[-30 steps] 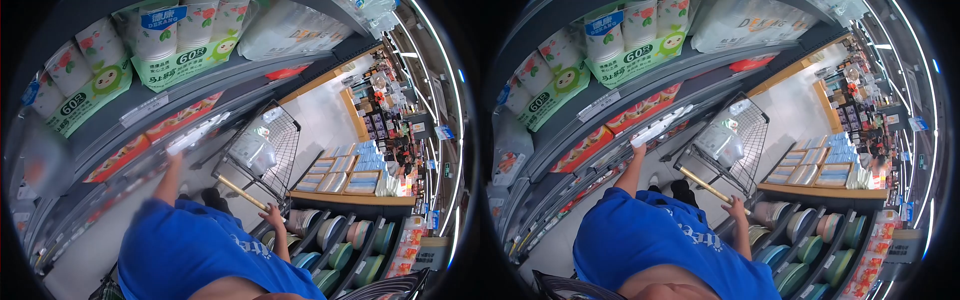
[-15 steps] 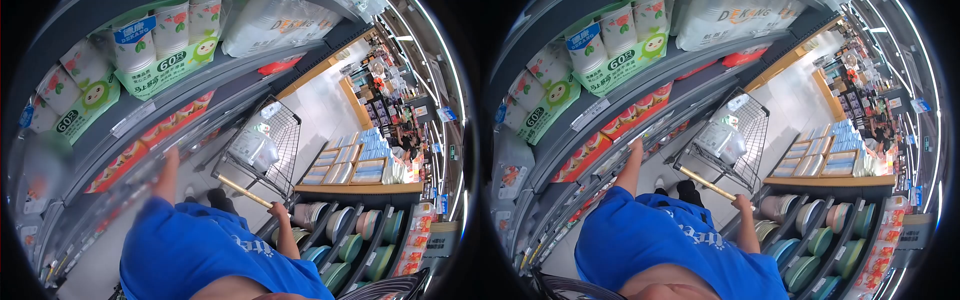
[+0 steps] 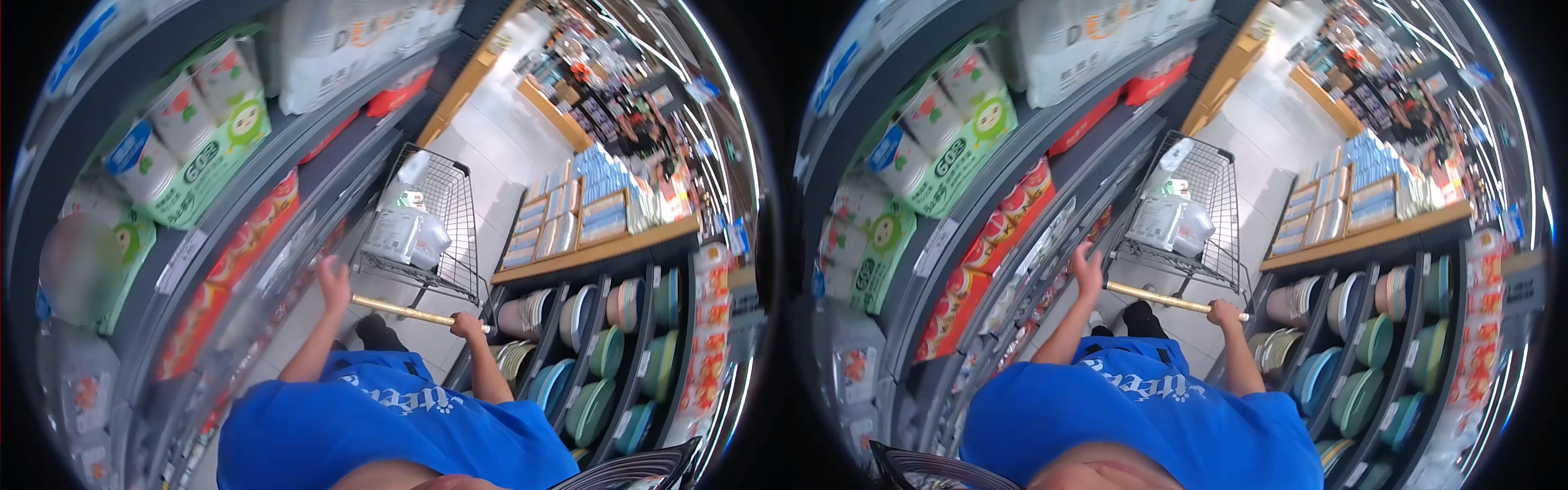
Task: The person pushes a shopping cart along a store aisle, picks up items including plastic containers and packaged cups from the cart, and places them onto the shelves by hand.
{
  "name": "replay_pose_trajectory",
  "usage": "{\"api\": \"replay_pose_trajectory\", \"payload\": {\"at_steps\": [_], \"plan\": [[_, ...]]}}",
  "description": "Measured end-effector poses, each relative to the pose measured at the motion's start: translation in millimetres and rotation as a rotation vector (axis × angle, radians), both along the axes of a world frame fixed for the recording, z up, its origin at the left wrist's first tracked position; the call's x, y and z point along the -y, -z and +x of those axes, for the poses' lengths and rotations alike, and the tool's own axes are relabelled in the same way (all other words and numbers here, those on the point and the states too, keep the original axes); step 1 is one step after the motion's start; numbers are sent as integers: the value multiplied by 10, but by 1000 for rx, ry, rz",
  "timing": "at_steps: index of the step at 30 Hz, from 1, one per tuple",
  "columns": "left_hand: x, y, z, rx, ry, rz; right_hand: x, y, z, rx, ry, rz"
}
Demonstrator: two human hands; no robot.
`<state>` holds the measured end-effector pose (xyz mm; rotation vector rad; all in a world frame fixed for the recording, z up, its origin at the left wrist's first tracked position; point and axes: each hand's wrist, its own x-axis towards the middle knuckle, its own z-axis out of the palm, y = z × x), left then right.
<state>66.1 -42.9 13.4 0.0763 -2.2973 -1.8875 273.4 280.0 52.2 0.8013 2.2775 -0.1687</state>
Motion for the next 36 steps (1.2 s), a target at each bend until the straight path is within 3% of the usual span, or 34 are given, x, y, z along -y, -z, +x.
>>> {"api": "replay_pose_trajectory", "payload": {"at_steps": [3, 6, 9, 10, 14, 18, 22, 24, 26, 30, 36], "plan": [[-262, -235, 157, -68, 442, -61, -15, 52, 17, -28, 3, 25], [-352, -222, 234, 186, 965, -510, 3, 114, 66, -78, -12, 55], [-435, -187, 238, 68, 962, -843, 34, 214, 140, -163, -29, 99], [-456, -197, 190, 137, 996, -845, 66, 237, 182, -197, -29, 120], [-468, -86, -20, 386, 1061, -794, 190, 285, 279, -308, -30, 192], [-456, 580, -313, 556, 1163, -742, 349, 328, 373, -351, -29, 199], [-240, 864, -323, 775, 1108, -542, 531, 305, 443, -302, -34, 178], [-144, 894, -225, 766, 1051, -530, 605, 281, 473, -202, -11, 109], [-111, 924, -233, 723, 1158, -702, 670, 223, 461, -102, -14, 58], [14, 717, -171, 625, 1179, -753, 778, -69, 352, 78, -31, -120], [71, 824, -156, 597, 1153, -870, 519, 369, 354, 128, -79, -372]]}}
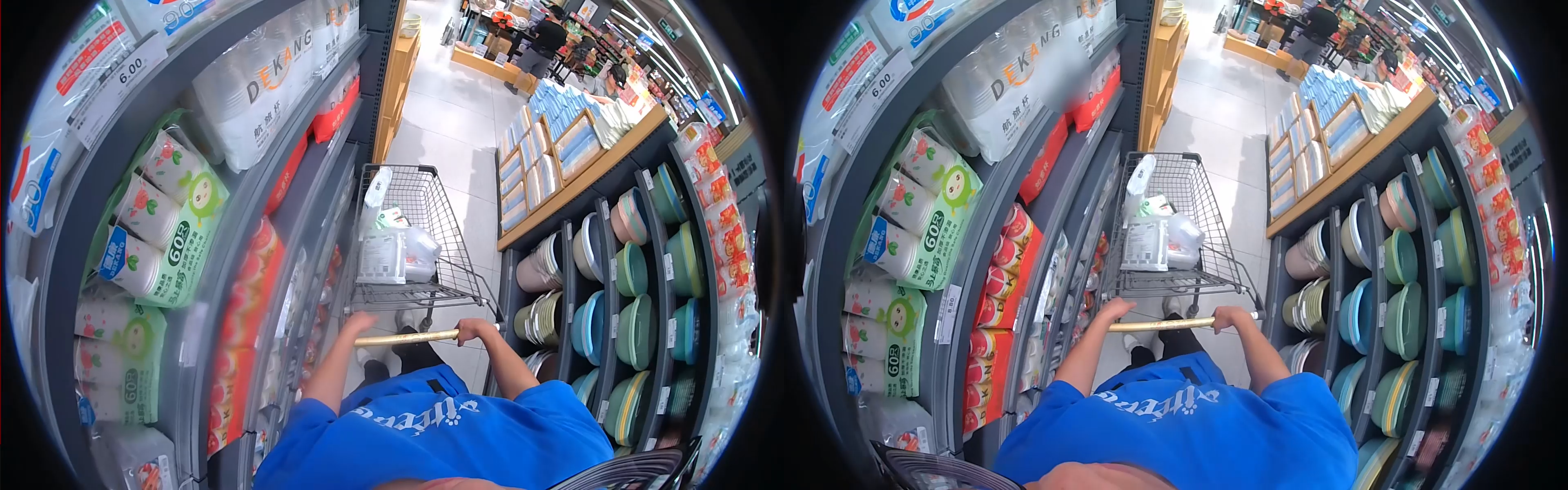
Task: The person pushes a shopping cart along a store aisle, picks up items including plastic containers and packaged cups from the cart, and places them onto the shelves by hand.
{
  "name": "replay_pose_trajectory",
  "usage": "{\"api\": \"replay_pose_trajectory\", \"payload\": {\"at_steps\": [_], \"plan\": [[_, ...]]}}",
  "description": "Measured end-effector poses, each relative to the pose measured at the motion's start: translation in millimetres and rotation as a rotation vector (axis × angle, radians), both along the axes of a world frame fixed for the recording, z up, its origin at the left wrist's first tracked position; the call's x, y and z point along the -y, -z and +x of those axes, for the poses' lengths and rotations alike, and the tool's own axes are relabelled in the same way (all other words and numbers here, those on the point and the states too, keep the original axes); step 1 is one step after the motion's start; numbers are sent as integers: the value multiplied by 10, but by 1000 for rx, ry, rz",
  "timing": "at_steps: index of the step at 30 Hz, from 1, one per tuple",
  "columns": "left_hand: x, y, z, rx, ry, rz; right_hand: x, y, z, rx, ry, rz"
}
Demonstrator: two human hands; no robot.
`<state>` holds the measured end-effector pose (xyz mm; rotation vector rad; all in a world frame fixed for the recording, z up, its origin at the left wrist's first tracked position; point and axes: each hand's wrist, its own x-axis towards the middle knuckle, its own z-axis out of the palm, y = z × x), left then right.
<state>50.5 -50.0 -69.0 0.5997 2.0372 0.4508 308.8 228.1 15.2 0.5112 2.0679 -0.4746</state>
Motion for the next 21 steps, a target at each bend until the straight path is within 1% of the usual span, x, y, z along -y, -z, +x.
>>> {"api": "replay_pose_trajectory", "payload": {"at_steps": [1, 5, 7, 9, 10, 11, 13, 15, 16, 17, 18, 20, 21], "plan": [[15, -19, 10, -3, 1, 5, 8, 13, 11, -14, 11, -31], [68, -104, 21, 63, -71, 33, 120, -113, -9, 49, 25, 51], [84, 100, -5, 64, -116, 81, 141, -108, 6, 55, 73, 45], [133, 324, -12, 74, -124, 88, 296, -231, 36, -12, 12, 144], [154, 329, -20, 77, -127, 94, 355, -293, 54, -47, -16, 197], [189, 339, -15, 82, -142, 100, 376, -229, 118, -96, -48, 237], [271, 225, 39, 96, -172, 112, 512, -310, 174, -136, -44, 246], [358, 139, 75, 148, -147, 111, 617, -307, 253, -176, -26, 242], [397, -22, 124, 174, -132, 107, 659, -315, 294, -181, -18, 239], [454, -179, 182, 146, -129, 100, 713, -328, 336, -187, -8, 236], [462, -78, 181, 164, -125, 83, 763, -328, 376, -194, 1, 231], [559, 339, 159, 200, -118, 47, 856, -295, 467, -215, 9, 243], [634, 359, 211, 175, -137, 73, 909, -277, 522, -224, 12, 248]]}}
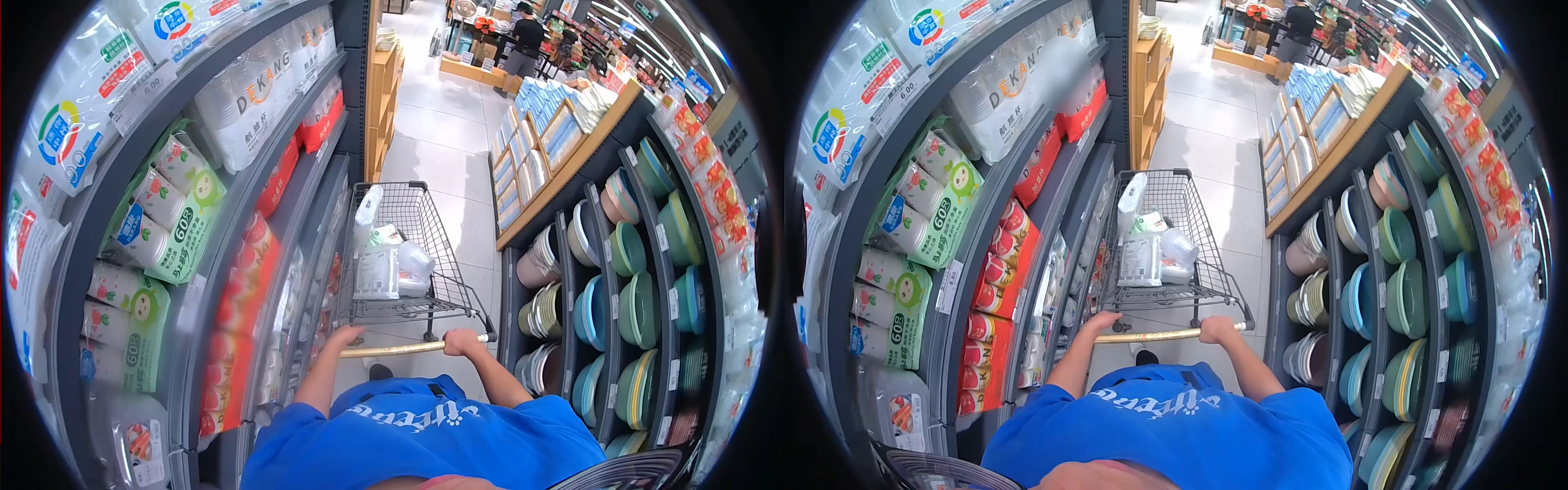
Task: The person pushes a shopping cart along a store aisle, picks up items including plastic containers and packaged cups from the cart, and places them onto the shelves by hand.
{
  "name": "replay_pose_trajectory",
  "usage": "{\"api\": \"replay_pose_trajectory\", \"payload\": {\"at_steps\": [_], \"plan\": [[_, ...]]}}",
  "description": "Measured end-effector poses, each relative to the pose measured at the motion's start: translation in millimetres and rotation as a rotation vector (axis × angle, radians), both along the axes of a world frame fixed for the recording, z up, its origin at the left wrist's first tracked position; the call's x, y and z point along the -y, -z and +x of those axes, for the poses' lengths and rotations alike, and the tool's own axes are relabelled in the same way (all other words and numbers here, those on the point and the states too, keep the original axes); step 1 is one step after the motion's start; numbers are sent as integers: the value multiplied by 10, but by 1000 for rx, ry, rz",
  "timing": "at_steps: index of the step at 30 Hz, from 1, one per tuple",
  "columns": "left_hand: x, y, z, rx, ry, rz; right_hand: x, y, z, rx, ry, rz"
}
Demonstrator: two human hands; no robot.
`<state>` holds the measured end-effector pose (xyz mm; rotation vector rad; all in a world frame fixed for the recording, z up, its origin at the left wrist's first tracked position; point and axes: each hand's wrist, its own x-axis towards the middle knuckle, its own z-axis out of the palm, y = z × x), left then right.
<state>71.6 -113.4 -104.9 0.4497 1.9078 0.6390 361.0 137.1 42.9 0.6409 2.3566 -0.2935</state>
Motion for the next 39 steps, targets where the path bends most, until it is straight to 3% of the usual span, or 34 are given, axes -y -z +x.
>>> {"api": "replay_pose_trajectory", "payload": {"at_steps": [6, 15, 18, 24, 27, 28, 31, 35, 36, 39], "plan": [[432, 215, 332, 16, -122, 108, 383, 164, 378, -87, -1, 79], [1017, -444, 1099, 4, -197, -134, 1055, 173, 1044, -220, -19, 60], [1311, -15, 1119, -11, -26, 13, 1256, 226, 1213, -263, -30, 72], [1584, -64, 1478, -129, 75, -308, 1651, 284, 1570, -292, -41, 89], [1824, 832, 1621, -319, 112, -426, 1798, 210, 1771, -312, -43, 96], [1714, 121, 1904, -336, 126, -528, 1856, 221, 1845, -318, -40, 95], [1925, 927, 1964, -440, 147, -482, 1964, 375, 2006, -323, -32, 87], [1986, 730, 2367, -470, 96, -544, 2066, 400, 2261, -306, -47, 92], [1978, 430, 2418, -300, 137, -568, 2109, 374, 2316, -297, -45, 88], [2279, 1014, 2388, -290, 181, -409, 2246, 408, 2395, -291, -54, 91]]}}
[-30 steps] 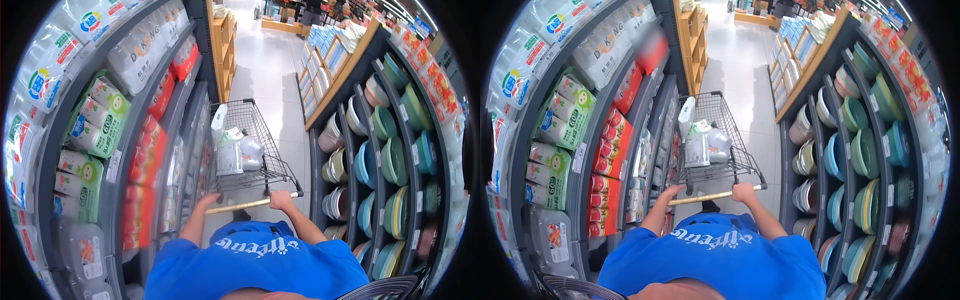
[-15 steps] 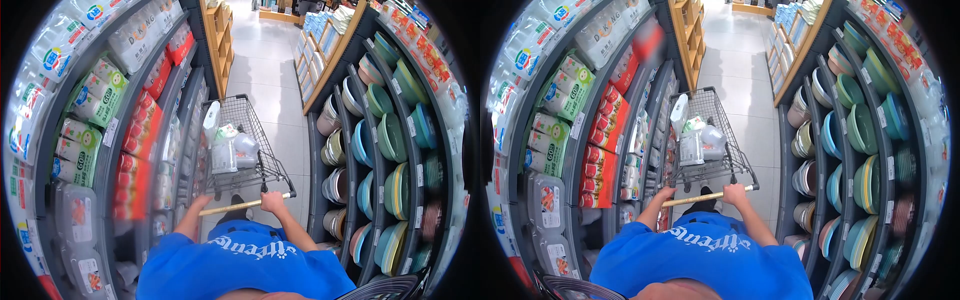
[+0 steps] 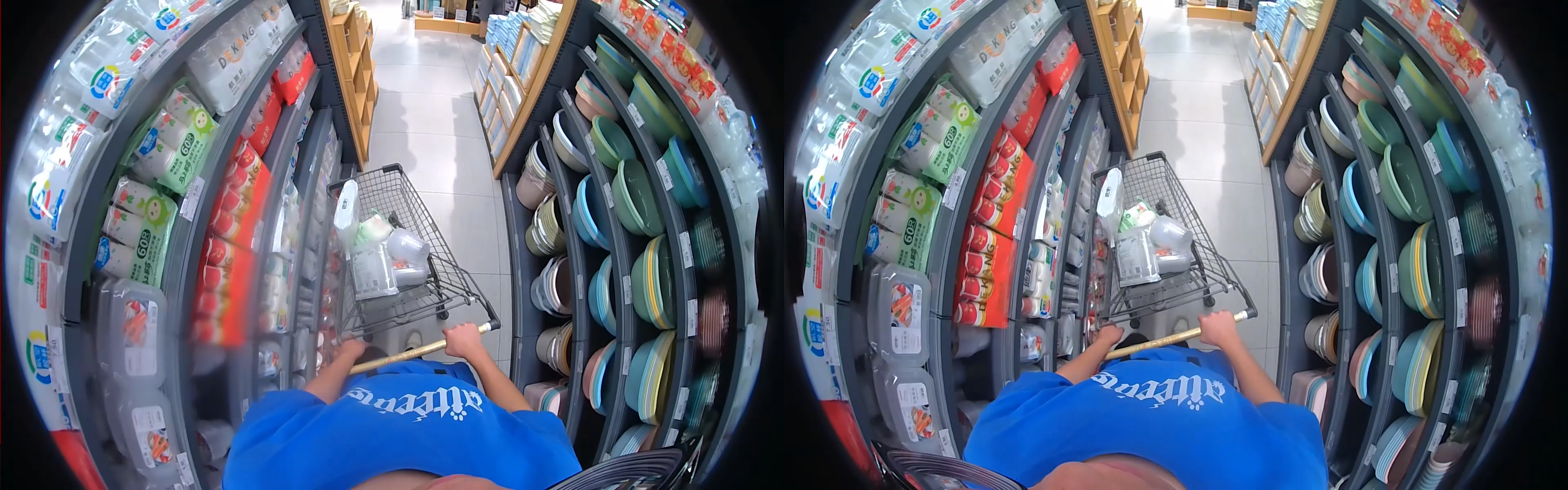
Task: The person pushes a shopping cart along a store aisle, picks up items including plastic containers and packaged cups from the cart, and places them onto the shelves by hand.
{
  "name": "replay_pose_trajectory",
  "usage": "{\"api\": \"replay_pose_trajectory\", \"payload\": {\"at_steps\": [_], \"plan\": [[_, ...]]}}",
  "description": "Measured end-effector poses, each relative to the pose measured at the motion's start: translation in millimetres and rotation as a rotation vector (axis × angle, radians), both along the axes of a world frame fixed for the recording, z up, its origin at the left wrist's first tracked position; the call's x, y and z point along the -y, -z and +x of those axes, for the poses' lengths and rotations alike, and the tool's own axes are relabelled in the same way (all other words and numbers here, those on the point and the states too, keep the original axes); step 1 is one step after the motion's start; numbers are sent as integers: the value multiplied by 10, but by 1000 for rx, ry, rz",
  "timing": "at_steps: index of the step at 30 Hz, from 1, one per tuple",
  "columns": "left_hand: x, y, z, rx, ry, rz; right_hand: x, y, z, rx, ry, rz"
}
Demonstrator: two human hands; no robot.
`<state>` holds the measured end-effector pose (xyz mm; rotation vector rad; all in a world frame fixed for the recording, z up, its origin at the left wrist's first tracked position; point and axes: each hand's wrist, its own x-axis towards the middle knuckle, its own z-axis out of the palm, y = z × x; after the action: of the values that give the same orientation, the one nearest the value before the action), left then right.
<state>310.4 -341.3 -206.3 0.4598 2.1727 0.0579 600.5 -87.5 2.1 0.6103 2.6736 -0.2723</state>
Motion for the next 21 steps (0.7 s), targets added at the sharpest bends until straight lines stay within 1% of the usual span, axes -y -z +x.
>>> {"api": "replay_pose_trajectory", "payload": {"at_steps": [1, 3, 4, 5, 8, 11, 15, 18, 21], "plan": [[114, 91, 119, -237, 102, 129, 34, 0, 45, 3, -8, 2], [185, 183, 145, -104, 102, 91, 93, 50, 115, 7, -13, 21], [183, 80, 153, -37, 102, 71, 120, 57, 139, 9, -16, 29], [230, 31, 95, -41, 93, 93, 179, 107, 87, 6, -3, 39], [342, -268, 156, 93, 128, 94, 328, 29, 144, 26, 7, 30], [446, -409, 201, 47, 48, 136, 499, -37, 112, 53, 22, 33], [656, -456, 61, 75, 69, 117, 852, 17, 79, 25, 40, 36], [909, -379, -28, 79, 76, 141, 1119, 62, 94, 6, 67, 26], [1182, -427, -132, -36, 111, 239, 1490, 49, 1, -1, 98, 21]]}}
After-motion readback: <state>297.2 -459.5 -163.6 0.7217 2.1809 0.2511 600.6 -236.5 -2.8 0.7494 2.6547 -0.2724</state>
